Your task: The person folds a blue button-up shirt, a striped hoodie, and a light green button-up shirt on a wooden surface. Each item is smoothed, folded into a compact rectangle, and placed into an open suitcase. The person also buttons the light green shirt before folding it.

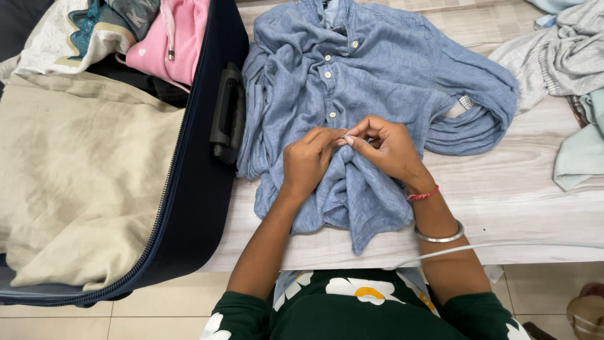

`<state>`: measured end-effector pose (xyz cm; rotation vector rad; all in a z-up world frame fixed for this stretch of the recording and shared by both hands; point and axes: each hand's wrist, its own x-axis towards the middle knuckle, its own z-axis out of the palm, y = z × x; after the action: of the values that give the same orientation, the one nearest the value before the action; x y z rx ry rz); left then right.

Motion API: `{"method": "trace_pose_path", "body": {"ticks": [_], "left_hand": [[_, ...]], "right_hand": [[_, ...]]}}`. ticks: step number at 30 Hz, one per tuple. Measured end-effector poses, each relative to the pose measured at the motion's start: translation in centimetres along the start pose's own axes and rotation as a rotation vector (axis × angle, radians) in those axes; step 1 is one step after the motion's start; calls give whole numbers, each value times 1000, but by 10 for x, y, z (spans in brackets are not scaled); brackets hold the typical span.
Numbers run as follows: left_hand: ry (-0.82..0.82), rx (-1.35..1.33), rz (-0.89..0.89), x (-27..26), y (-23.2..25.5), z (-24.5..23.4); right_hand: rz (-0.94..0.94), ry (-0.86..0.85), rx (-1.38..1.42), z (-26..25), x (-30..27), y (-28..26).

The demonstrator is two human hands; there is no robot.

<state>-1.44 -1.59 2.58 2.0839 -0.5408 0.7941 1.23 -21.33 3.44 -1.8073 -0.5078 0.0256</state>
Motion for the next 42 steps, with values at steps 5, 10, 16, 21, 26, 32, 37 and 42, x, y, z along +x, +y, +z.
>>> {"method": "trace_pose_path", "body": {"ticks": [5,10,16,21,26,32,37,42], "left_hand": [[6,101,65,-2,-4,1],[46,9,60,-8,-5,8],[-79,-36,40,-7,-4,6],[-224,-236,9,10,10,-19],[-167,399,-162,22,17,-76],[-79,205,-380,49,14,-69],[-344,28,-386,120,-8,26],[-688,405,-630,131,-2,102]], "right_hand": [[111,-75,320,0,1,5],[93,-170,479,2,0,5],[-129,-3,78,10,-3,-3],[21,53,-54,-27,4,0],[-30,816,-1433,-139,11,59],[45,357,-692,-115,4,56],[-328,-306,-415,9,-13,-30],[-285,-650,-288,49,-21,-46]]}}
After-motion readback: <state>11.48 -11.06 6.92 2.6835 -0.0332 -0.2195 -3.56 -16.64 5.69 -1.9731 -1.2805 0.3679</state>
